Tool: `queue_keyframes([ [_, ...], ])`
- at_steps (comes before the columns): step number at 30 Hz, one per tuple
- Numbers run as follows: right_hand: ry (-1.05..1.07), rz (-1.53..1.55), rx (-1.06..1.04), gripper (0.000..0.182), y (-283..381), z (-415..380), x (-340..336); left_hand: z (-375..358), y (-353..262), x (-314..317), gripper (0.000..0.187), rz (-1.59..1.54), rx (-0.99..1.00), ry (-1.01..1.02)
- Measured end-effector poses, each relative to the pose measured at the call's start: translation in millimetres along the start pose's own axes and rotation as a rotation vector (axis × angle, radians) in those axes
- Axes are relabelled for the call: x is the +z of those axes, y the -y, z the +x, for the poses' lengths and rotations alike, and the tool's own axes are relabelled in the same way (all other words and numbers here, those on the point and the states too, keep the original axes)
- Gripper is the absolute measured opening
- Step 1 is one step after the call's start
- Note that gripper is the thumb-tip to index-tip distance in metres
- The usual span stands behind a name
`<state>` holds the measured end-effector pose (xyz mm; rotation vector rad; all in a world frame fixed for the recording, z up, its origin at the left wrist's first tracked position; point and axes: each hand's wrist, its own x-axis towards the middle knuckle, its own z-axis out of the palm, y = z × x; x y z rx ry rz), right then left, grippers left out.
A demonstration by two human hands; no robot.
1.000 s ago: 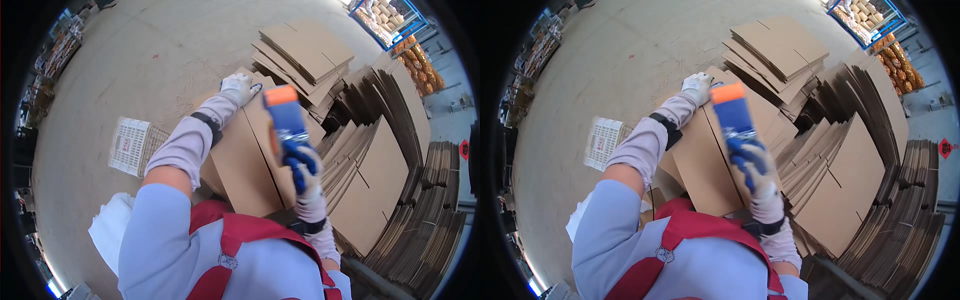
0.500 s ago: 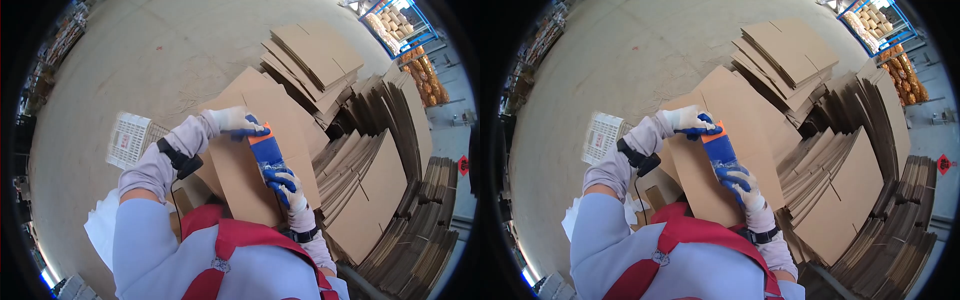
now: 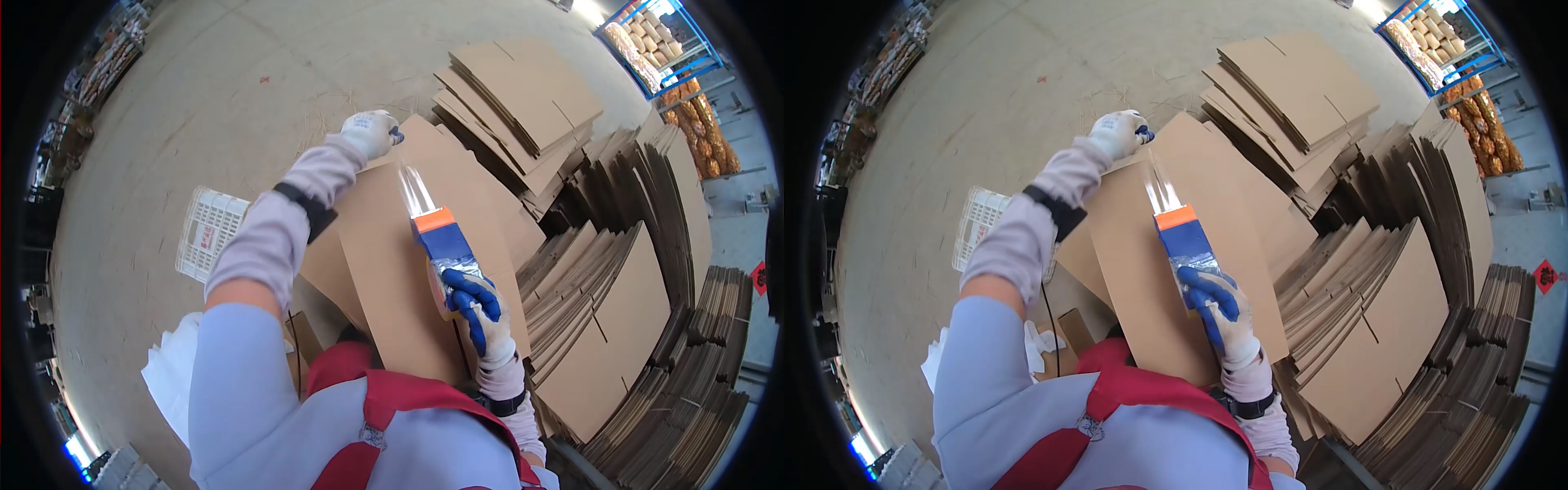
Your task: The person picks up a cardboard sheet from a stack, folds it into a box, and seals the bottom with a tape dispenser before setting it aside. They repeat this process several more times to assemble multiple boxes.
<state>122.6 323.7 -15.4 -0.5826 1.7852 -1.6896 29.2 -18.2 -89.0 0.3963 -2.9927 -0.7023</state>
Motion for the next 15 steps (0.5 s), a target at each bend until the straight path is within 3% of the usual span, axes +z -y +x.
queue_keyframes([
  [2, -0.034, 0.000, 0.034, 0.029, -4.2, -0.2, -0.6, 21.5, 12.3, 22.7, 0.031, 0.165, -0.075, 0.427],
  [4, -0.042, -0.004, 0.046, 0.029, -3.3, -2.9, 0.7, 29.3, 44.5, 53.3, 0.039, 0.185, -0.041, 0.655],
  [7, -0.043, 0.017, 0.015, 0.028, -9.5, -2.3, -1.1, 55.2, 157.1, 133.5, 0.046, 0.363, -0.079, 0.721],
  [10, -0.019, 0.103, -0.029, 0.026, -12.3, -1.6, -2.0, 26.7, 26.7, 25.2, 0.058, 0.293, -0.105, 0.312],
  [12, -0.021, 0.195, 0.049, 0.026, -14.8, -3.3, -1.9, 1.3, -41.7, 21.5, 0.060, 0.069, -0.041, 0.114],
  [15, 0.000, 0.063, -0.013, 0.026, -27.0, -56.1, -21.8, -37.2, -87.3, 32.8, 0.060, 0.094, -0.147, 0.177],
])
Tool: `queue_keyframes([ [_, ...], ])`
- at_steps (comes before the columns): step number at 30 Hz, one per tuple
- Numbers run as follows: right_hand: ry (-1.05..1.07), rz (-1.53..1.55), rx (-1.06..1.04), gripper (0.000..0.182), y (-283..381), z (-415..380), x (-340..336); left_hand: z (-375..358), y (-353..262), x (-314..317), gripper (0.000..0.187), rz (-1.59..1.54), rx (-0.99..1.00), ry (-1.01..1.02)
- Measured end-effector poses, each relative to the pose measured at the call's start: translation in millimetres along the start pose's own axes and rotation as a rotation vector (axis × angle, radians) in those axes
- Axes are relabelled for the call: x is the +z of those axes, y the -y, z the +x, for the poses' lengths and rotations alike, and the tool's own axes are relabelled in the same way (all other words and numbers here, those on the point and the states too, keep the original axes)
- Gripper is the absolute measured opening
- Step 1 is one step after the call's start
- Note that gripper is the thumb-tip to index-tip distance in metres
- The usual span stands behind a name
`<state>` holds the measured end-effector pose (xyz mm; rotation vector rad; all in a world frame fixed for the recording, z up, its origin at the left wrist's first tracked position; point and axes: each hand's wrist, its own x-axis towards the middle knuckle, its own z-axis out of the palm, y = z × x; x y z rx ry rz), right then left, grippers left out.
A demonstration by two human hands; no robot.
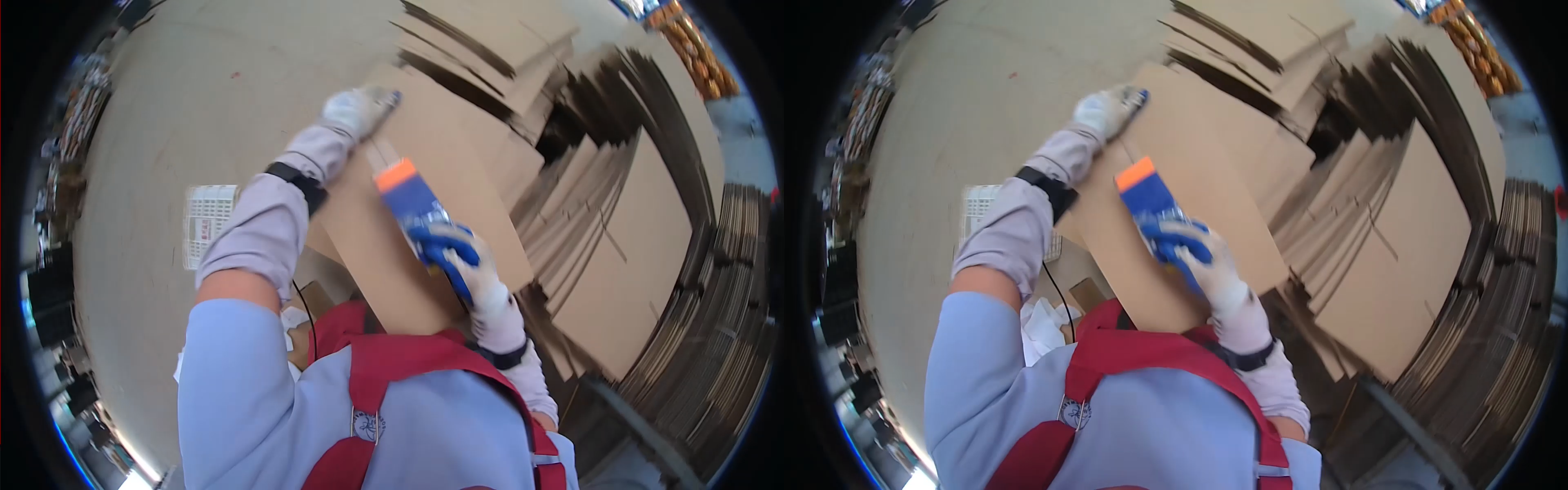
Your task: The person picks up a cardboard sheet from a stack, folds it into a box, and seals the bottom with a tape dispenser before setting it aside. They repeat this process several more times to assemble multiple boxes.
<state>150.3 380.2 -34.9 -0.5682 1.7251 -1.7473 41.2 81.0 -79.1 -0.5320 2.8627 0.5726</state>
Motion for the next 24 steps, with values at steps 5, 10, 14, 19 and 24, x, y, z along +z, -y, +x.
queue_keyframes([
  [5, 0.025, -0.118, 0.083, 0.029, -40.6, -230.0, -68.1, 19.9, 8.4, 12.8, 0.066, 0.156, -0.041, -0.041],
  [10, -0.070, -0.303, 0.282, 0.025, -86.1, -295.9, -73.2, 5.3, -7.0, 19.0, 0.069, 0.261, -0.073, -0.298],
  [14, -0.106, -0.222, 0.169, 0.024, -108.6, -239.3, -77.9, -118.7, -71.9, 74.3, 0.075, 0.388, 0.467, -0.309],
  [19, -0.118, -0.099, 0.186, 0.023, -91.2, -226.0, -58.9, -273.2, -162.1, 124.5, 0.085, 0.217, 0.655, 0.002],
  [24, -0.134, 0.130, 0.037, 0.016, -131.0, -186.7, -56.3, -265.4, -167.9, 126.2, 0.084, 0.224, 0.666, -0.066],
])
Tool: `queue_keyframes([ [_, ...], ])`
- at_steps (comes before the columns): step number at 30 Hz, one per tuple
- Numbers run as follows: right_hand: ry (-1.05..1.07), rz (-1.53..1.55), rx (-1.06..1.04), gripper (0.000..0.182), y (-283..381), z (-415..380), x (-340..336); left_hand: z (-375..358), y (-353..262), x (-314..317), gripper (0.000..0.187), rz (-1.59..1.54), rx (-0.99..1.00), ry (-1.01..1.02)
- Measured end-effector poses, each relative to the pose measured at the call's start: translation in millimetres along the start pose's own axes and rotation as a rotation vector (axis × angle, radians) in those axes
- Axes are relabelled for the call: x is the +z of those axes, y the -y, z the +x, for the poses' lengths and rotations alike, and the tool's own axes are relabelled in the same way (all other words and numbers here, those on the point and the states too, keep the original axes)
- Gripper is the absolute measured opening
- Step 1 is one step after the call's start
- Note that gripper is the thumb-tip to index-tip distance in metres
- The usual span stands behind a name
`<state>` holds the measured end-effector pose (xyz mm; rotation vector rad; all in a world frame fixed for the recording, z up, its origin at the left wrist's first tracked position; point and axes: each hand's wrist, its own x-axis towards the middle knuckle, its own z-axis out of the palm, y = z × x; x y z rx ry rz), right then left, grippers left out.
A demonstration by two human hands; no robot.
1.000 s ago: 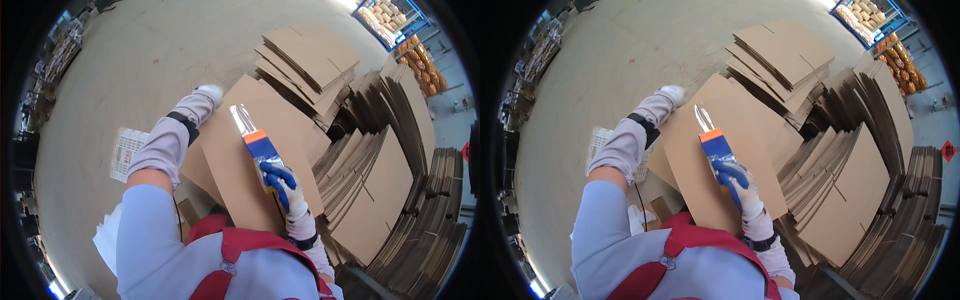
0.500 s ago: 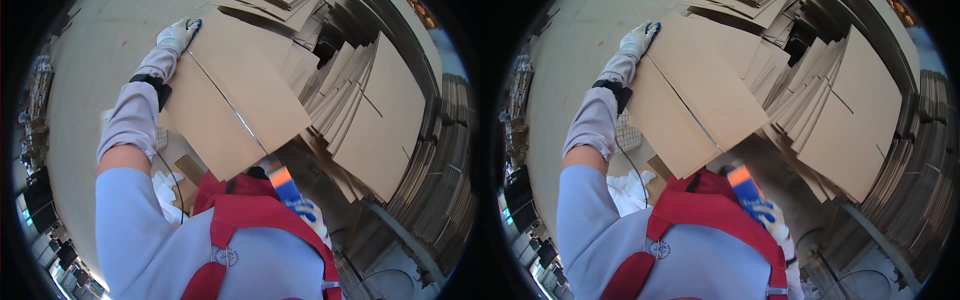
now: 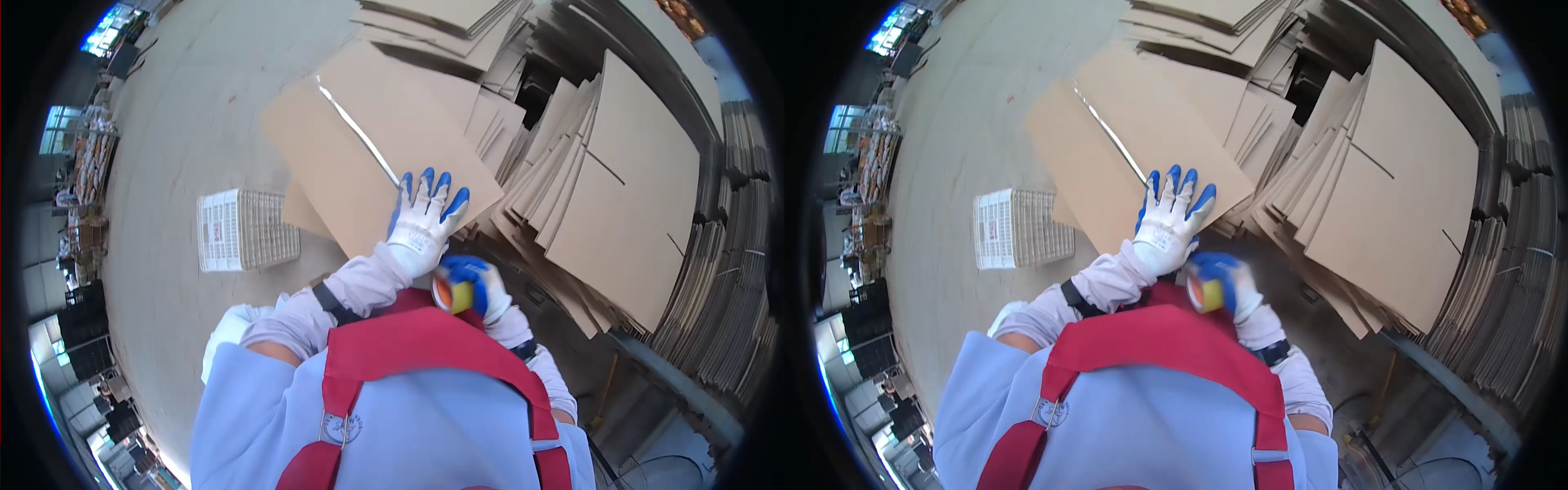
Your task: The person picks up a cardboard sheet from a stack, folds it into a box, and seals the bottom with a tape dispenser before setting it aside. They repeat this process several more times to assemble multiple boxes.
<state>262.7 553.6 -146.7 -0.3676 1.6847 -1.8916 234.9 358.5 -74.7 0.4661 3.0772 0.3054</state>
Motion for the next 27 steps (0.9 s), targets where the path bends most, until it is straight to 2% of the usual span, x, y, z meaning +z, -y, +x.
queue_keyframes([
  [2, 0.100, -0.202, 0.457, 0.021, -18.7, 7.2, 7.1, 3.0, 19.8, -14.3, 0.076, -0.015, -0.001, 0.005],
  [3, 0.211, -0.225, 0.408, 0.024, 17.9, 7.5, 14.8, 4.6, 44.3, -22.2, 0.071, -0.178, 0.096, 0.027],
  [4, 0.198, -0.213, 0.425, 0.024, 32.2, 4.9, 16.9, 6.9, 72.7, -31.3, 0.067, -0.346, 0.196, 0.055],
  [5, 0.239, -0.295, 0.356, 0.026, 41.6, 2.1, 16.0, 12.4, 108.6, -47.1, 0.060, -0.571, 0.095, -0.038],
  [6, 0.280, -0.384, 0.286, 0.028, 55.6, 1.7, 16.1, 26.2, 144.1, -62.7, 0.053, -0.474, 0.001, -0.246],
  [7, 0.259, -0.402, 0.281, 0.030, 82.3, 5.8, 23.1, 40.0, 194.7, -56.6, 0.051, -1.023, -0.326, -0.303],
  [8, 0.253, -0.407, 0.299, 0.030, 86.8, 15.0, 28.1, 49.6, 227.4, -83.8, 0.052, -0.828, -0.490, -0.291],
  [10, 0.286, -0.711, 0.267, 0.027, 91.9, 49.6, 34.2, 62.4, 336.8, -68.5, 0.067, 0.046, -0.685, -0.309],
  [11, 0.336, -0.944, 0.466, 0.024, 90.9, 83.9, 34.8, 65.1, 350.7, -53.4, 0.067, 0.039, -0.703, -0.313],
  [12, 0.399, -1.184, 0.652, 0.023, 85.9, 113.6, 39.6, 58.5, 361.6, -41.4, 0.075, -0.024, -0.794, -0.145],
  [13, 0.342, -1.162, 0.257, 0.021, -15.7, 103.3, -17.2, 45.9, 371.7, -44.5, 0.084, -0.081, -0.900, 0.007],
  [14, 0.278, -1.185, -0.145, 0.020, -113.1, 92.8, -71.4, 26.1, 354.9, -66.9, 0.087, -0.196, -0.990, 0.096],
  [15, 0.230, -1.295, -0.054, 0.029, 14.6, 87.2, -33.1, -6.5, 352.2, -64.3, 0.085, -0.194, -0.973, 0.048],
  [16, 0.110, -1.150, -0.421, 0.017, 8.7, 94.6, -36.0, -42.0, 342.5, -77.5, 0.083, -0.191, -1.015, 0.093],
  [17, 0.271, -1.185, -0.007, 0.022, -23.9, 134.4, -58.1, -91.9, 353.2, -62.9, 0.074, -0.187, -1.048, -0.036],
  [18, 0.429, -1.237, 0.418, 0.031, -58.1, 171.1, -63.9, -138.9, 334.1, -81.6, 0.069, -0.309, -1.198, -0.044],
  [19, 0.529, -1.249, 0.353, 0.031, -57.0, 200.6, -35.4, -191.2, 309.3, -102.0, 0.068, -0.286, -1.284, -0.097],
  [21, 0.771, -1.596, -0.115, 0.036, -40.9, 233.0, 21.6, -291.4, 265.2, -115.4, 0.063, -0.213, -1.517, -0.226],
  [22, 0.847, -1.593, -0.178, 0.036, -45.3, 246.1, 54.2, -350.3, 240.5, -113.2, 0.060, -0.151, -1.663, -0.305],
  [24, 1.143, -1.843, -0.141, 0.041, -56.5, 258.8, 138.5, -491.3, 160.6, -96.9, 0.054, -0.029, -1.396, -0.681],
  [25, 1.246, -1.970, -0.290, 0.042, -45.8, 241.5, 186.4, -522.4, 100.0, -111.2, 0.040, 0.130, -1.528, -0.711],
  [26, 1.340, -1.772, -0.348, 0.040, -41.0, 219.0, 227.2, -578.9, 48.1, -111.6, 0.037, 0.053, -1.917, -0.784],
  [27, 1.451, -1.548, -0.496, 0.038, -61.0, 195.4, 258.8, -615.7, -17.8, -120.2, 0.040, 0.106, -1.860, -0.879],
])
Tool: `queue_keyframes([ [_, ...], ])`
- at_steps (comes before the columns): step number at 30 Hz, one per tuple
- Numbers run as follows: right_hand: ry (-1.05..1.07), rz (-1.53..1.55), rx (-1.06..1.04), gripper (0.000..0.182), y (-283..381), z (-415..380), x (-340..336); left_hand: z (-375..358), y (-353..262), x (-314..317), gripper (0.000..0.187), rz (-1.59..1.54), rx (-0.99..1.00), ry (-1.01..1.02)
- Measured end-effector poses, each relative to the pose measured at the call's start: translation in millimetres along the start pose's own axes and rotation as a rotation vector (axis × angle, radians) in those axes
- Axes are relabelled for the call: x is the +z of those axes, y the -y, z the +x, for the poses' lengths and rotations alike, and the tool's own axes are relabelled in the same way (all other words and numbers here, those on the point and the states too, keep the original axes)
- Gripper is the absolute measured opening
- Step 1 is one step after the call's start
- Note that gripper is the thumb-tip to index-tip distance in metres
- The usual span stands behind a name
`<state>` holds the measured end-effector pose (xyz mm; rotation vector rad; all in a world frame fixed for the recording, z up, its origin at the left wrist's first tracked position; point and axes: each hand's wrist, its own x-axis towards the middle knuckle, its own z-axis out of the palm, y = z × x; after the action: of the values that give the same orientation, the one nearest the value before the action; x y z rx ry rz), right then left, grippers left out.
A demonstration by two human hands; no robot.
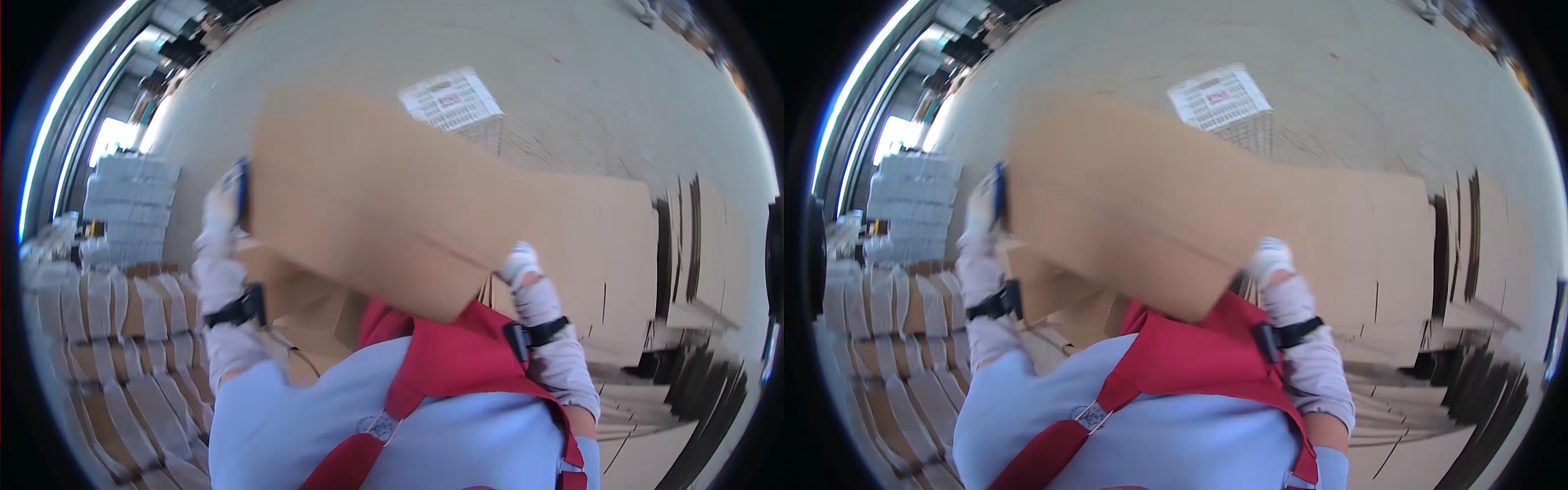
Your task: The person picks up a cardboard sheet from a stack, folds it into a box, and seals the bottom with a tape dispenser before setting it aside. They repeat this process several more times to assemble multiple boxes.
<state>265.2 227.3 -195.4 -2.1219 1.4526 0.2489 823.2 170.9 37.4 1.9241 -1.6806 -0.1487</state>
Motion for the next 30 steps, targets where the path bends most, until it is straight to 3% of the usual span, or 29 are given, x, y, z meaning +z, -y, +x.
queue_keyframes([
  [1, -0.250, 0.119, -0.235, 0.031, 54.4, -4.6, -23.7, -33.8, 5.7, -64.8, 0.044, -0.033, -0.135, 0.032],
  [2, -0.153, 0.187, -0.286, 0.027, 94.9, 2.1, -27.3, -53.7, 46.2, -129.4, 0.048, 0.113, -0.151, 0.056],
  [3, -0.033, 0.200, -0.274, 0.028, 134.8, -11.3, -44.8, -69.1, -17.0, -175.4, 0.051, 0.660, -0.646, 0.141],
  [4, -0.032, 0.327, -0.462, 0.030, 160.9, -21.6, -54.5, -86.9, -65.9, -198.0, 0.055, 0.703, -0.788, 0.105],
  [5, 0.027, 0.430, -0.540, 0.030, 173.7, -36.4, -75.0, -93.3, -51.2, -232.0, 0.058, 1.012, -0.604, 0.072],
  [7, 0.087, 0.467, -0.693, 0.023, 166.1, -25.5, -64.2, -76.2, -78.4, -231.8, 0.052, 1.169, -0.487, -0.250],
  [8, 0.116, 0.475, -0.577, 0.022, 148.4, -21.9, -61.8, -62.2, -88.4, -193.8, 0.052, 1.133, -0.453, -0.220],
  [10, 0.051, 0.476, -0.379, 0.019, 97.8, -21.7, -46.9, -37.2, -136.5, -93.5, 0.039, 0.265, 0.319, -0.353],
  [11, -0.037, 0.470, -0.301, 0.018, 66.9, -29.5, -38.1, -21.5, -138.3, -23.1, 0.030, -0.113, 0.093, -0.172],
  [12, -0.085, 0.541, -0.263, 0.019, 35.6, -40.7, -30.0, -13.0, -180.6, 44.4, 0.032, -0.040, -0.067, -0.001],
  [13, -0.058, 0.494, -0.059, 0.019, 10.4, -55.8, -19.1, 14.4, -162.3, 126.6, 0.036, -0.209, 0.469, 0.174],
  [14, -0.100, 0.545, -0.009, 0.019, -16.6, -72.7, -2.4, 7.0, -159.0, 209.6, 0.040, -0.151, 0.158, 0.453],
  [15, -0.313, 0.456, -0.068, 0.025, -42.2, -93.4, 26.1, 6.3, -169.4, 290.9, 0.050, -0.242, 0.134, 0.706],
  [16, -0.463, 0.481, -0.058, 0.025, -61.1, -117.3, 42.1, -2.2, -163.7, 382.3, 0.064, -0.155, 0.262, 0.746],
  [17, -0.405, 0.662, 0.155, 0.025, -72.6, -141.6, 48.6, -9.5, -228.9, 397.5, 0.082, -0.062, 0.098, 1.024],
  [18, -0.346, 0.838, 0.365, 0.025, -81.2, -164.7, 52.6, -10.1, -244.3, 441.0, 0.082, -0.078, 0.123, 1.056],
  [20, -0.314, 0.916, 0.584, 0.028, -90.0, -207.8, 75.1, -12.7, -269.8, 540.9, 0.097, 0.536, 0.422, 1.039],
  [21, -0.340, 0.931, 0.649, 0.029, -90.2, -229.0, 94.7, -10.5, -282.2, 573.6, 0.097, 0.519, 0.455, 1.067],
  [23, -0.350, 0.956, 0.757, 0.029, -78.1, -254.2, 130.6, -12.3, -286.3, 628.7, 0.111, 0.686, 0.340, 1.085],
  [25, -0.403, 1.509, 0.955, 0.030, -50.5, -271.2, 156.9, -39.7, -271.0, 654.3, 0.114, 0.690, 0.283, 1.119],
  [27, -0.481, 1.639, 1.058, 0.030, -19.9, -273.9, 195.7, -66.1, -244.1, 651.0, 0.119, 0.648, 0.178, 1.085],
  [28, -0.389, 1.689, 1.100, 0.032, -9.6, -269.7, 205.1, -82.4, -223.5, 642.2, 0.121, 0.599, 0.167, 1.060],
  [29, -0.492, 1.795, 1.033, 0.030, 1.4, -260.6, 216.5, -100.1, -199.9, 631.9, 0.123, 0.556, 0.163, 1.032],
  [30, -0.490, 1.762, 1.019, 0.028, 3.1, -246.6, 205.5, -109.5, -199.8, 603.4, 0.126, 0.515, 0.029, 1.102],
])
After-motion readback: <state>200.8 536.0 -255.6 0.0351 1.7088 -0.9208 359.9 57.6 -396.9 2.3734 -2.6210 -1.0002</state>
